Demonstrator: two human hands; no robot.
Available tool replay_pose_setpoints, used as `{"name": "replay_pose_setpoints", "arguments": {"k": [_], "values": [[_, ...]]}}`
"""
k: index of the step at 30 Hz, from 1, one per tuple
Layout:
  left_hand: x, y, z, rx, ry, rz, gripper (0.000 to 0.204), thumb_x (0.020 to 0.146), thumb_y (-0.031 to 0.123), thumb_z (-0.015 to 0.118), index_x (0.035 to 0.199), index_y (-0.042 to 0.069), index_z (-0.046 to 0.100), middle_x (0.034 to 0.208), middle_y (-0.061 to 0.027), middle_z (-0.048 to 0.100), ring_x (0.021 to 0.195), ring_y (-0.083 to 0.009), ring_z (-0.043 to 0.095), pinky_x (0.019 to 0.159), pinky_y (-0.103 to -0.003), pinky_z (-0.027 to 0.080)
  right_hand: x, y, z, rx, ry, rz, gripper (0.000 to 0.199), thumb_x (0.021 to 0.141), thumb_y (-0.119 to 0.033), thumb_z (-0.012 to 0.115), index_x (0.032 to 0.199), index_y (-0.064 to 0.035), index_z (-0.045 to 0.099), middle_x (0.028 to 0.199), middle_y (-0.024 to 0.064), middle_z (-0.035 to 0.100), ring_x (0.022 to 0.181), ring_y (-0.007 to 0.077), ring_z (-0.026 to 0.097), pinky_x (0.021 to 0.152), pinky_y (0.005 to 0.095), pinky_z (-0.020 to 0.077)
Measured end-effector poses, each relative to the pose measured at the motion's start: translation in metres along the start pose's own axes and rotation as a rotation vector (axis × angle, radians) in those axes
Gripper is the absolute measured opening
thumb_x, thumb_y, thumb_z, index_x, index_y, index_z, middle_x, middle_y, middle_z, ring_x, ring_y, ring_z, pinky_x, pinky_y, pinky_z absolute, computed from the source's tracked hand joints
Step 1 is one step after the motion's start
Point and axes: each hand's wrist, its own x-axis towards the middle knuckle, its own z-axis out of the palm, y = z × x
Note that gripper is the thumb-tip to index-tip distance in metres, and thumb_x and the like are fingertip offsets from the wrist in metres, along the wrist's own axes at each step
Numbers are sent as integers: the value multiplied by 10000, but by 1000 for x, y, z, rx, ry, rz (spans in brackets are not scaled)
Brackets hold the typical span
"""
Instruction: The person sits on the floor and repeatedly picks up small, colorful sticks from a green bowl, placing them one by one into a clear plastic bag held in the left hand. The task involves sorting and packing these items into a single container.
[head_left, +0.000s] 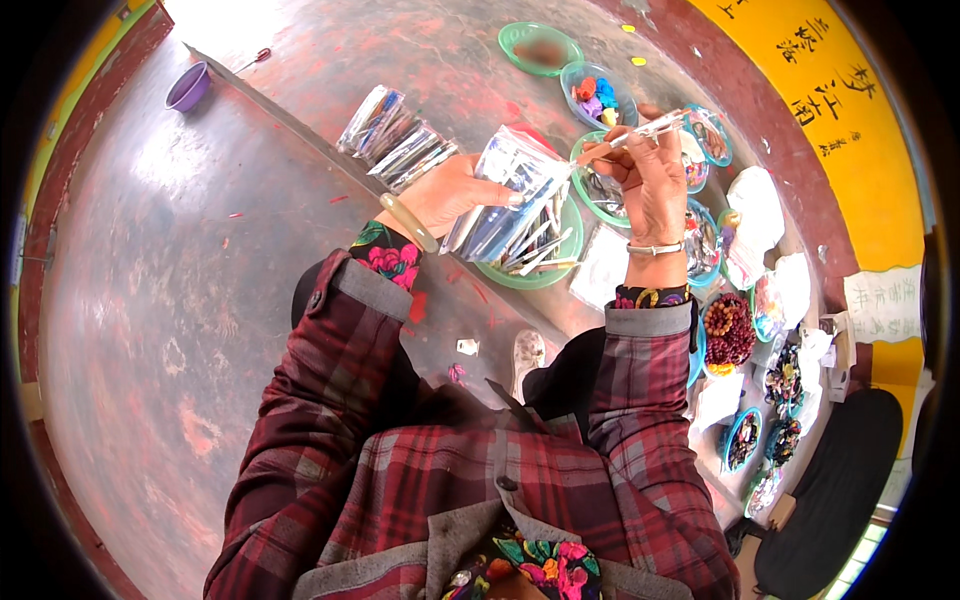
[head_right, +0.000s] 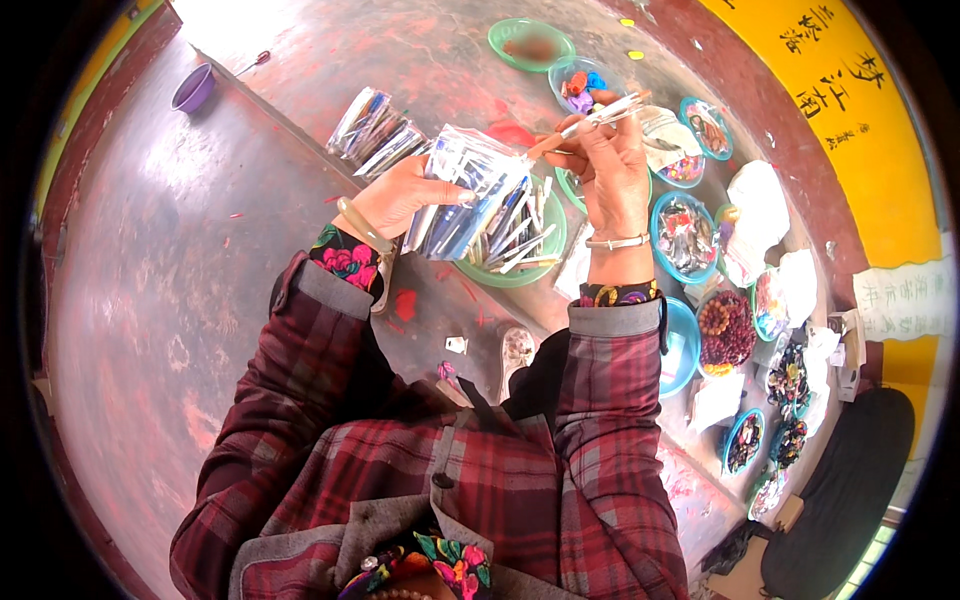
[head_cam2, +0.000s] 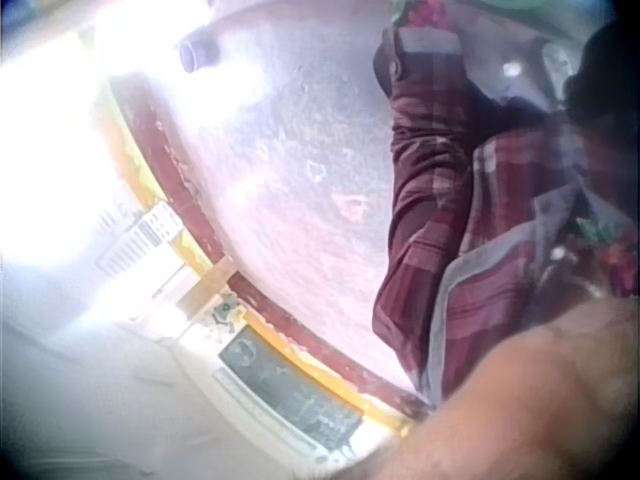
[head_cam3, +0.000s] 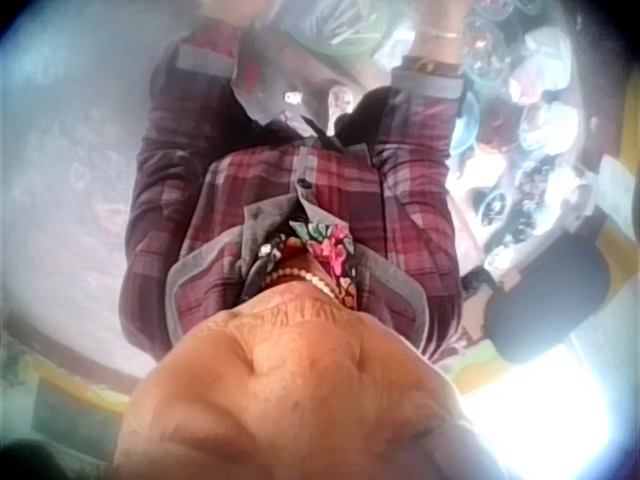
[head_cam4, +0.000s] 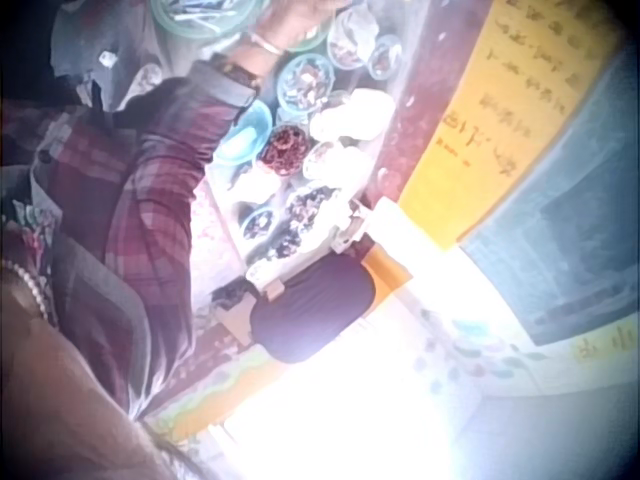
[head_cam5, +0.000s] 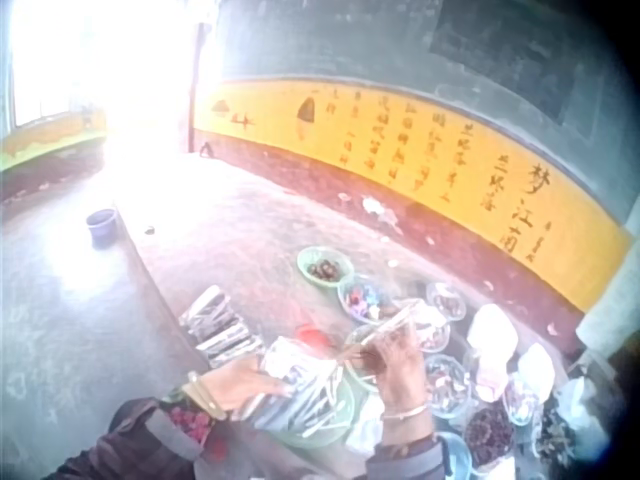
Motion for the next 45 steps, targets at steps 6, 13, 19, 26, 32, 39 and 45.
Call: {"name": "replay_pose_setpoints", "arguments": {"k": [6, 13, 19, 26, 32, 39, 45], "values": [[5, -11, 4, -33, -39, -47, 342, 791, 21, 628, 1116, -46, 545, 1014, -100, 636, 900, -156, 618, 821, -288, 486, 2, 9, -5, 30, 90, 7, 183, 913, -182, 537, 1041, -56, 571, 876, 105, 631, 777, 215, 657, 628, 274, 550], [4, -9, 7, -19, -53, -93, 381, 785, 9, 634, 1149, -28, 529, 1046, -88, 624, 933, -156, 606, 845, -302, 477, 3, 13, -7, 30, 25, 74, 190, 898, -165, 557, 1027, -28, 586, 877, 130, 657, 779, 189, 652, 634, 257, 544], [6, -12, 7, -38, -45, -69, 356, 791, 28, 635, 1126, -44, 539, 1019, -95, 634, 916, -157, 613, 832, -285, 478, 4, 20, -3, -62, 36, 103, 136, 881, -133, 574, 985, -46, 592, 875, 134, 661, 797, 184, 647, 650, 239, 519], [3, -10, 8, -78, -42, -60, 339, 792, 19, 632, 1113, -44, 545, 1014, -95, 635, 915, -159, 613, 830, -287, 479, 7, 33, -16, 31, 54, 204, 102, 850, -122, 614, 941, -78, 604, 874, 130, 669, 800, 135, 609, 711, 240, 444], [3, -9, 8, -55, -50, -76, 343, 804, 22, 624, 1133, -25, 540, 1035, -88, 623, 925, -157, 608, 836, -296, 478, 6, 27, -15, -19, 0, 175, 100, 839, -104, 621, 932, -70, 611, 873, 127, 668, 814, 147, 606, 718, 246, 448], [6, -13, 4, -39, -61, -71, 327, 817, 36, 621, 1130, -15, 542, 1032, -78, 614, 949, -156, 594, 843, -303, 468, 0, 26, 3, -86, -190, 248, 152, 773, -58, 664, 922, -27, 652, 917, 110, 663, 871, 186, 601, 826, 301, 438], [5, -11, 7, -61, -20, -31, 277, 810, 56, 635, 1073, -5, 569, 982, -51, 615, 922, -144, 590, 824, -292, 463, -1, 14, 16, 54, 23, 288, 175, 802, -80, 658, 972, -43, 643, 917, 28, 645, 841, 129, 582, 795, 286, 441]]}}
